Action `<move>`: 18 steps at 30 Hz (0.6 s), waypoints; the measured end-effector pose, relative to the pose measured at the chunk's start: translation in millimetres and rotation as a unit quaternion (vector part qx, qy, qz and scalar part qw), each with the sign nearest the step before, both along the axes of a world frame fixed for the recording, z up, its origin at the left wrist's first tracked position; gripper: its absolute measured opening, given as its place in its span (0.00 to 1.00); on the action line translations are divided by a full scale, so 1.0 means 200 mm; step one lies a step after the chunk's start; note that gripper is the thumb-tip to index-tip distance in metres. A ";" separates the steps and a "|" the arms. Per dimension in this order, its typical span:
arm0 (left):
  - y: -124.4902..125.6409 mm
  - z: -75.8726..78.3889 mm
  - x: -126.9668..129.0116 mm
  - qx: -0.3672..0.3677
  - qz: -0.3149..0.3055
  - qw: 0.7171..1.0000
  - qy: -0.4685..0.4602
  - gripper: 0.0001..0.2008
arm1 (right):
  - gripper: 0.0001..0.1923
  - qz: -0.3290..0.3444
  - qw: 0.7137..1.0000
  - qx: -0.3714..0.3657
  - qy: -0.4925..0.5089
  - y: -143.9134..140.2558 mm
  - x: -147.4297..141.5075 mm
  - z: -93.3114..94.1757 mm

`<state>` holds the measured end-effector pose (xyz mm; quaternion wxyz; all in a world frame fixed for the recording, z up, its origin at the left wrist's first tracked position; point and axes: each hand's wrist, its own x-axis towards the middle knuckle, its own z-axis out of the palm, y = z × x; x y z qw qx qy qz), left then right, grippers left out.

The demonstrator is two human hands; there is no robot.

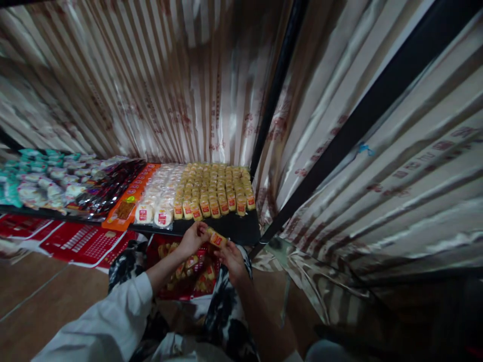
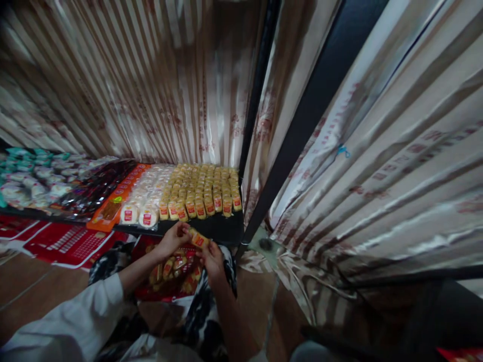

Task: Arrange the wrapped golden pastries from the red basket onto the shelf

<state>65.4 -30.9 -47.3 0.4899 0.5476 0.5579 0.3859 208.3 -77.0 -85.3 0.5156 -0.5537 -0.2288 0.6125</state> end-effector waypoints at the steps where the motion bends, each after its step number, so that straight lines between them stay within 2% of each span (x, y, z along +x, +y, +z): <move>1: 0.02 0.01 0.01 0.024 -0.022 0.999 0.037 0.11 | 0.20 -0.007 0.997 0.019 -0.077 0.00 0.01 -0.01; 2: 0.05 0.03 0.02 0.049 -0.044 0.995 0.078 0.09 | 0.21 -0.020 0.986 0.042 -0.162 0.00 0.02 -0.01; 4: 0.09 0.07 0.06 0.097 -0.075 0.979 0.165 0.09 | 0.24 -0.046 0.943 0.089 -0.317 -0.01 0.04 -0.01; 7: 0.16 0.14 0.13 0.144 -0.098 0.949 0.264 0.10 | 0.24 -0.048 0.883 0.152 -0.441 0.00 0.06 0.01; 11: 0.25 0.19 0.23 0.170 -0.119 0.917 0.340 0.12 | 0.22 -0.029 0.853 0.227 -0.470 0.05 0.08 0.02; 15: 0.33 0.19 0.30 0.186 -0.130 0.891 0.392 0.11 | 0.22 -0.025 0.834 0.258 -0.488 0.13 0.11 0.02; 18: 0.37 0.18 0.35 0.185 -0.137 0.885 0.404 0.12 | 0.24 -0.027 0.823 0.271 -0.499 0.19 0.14 0.01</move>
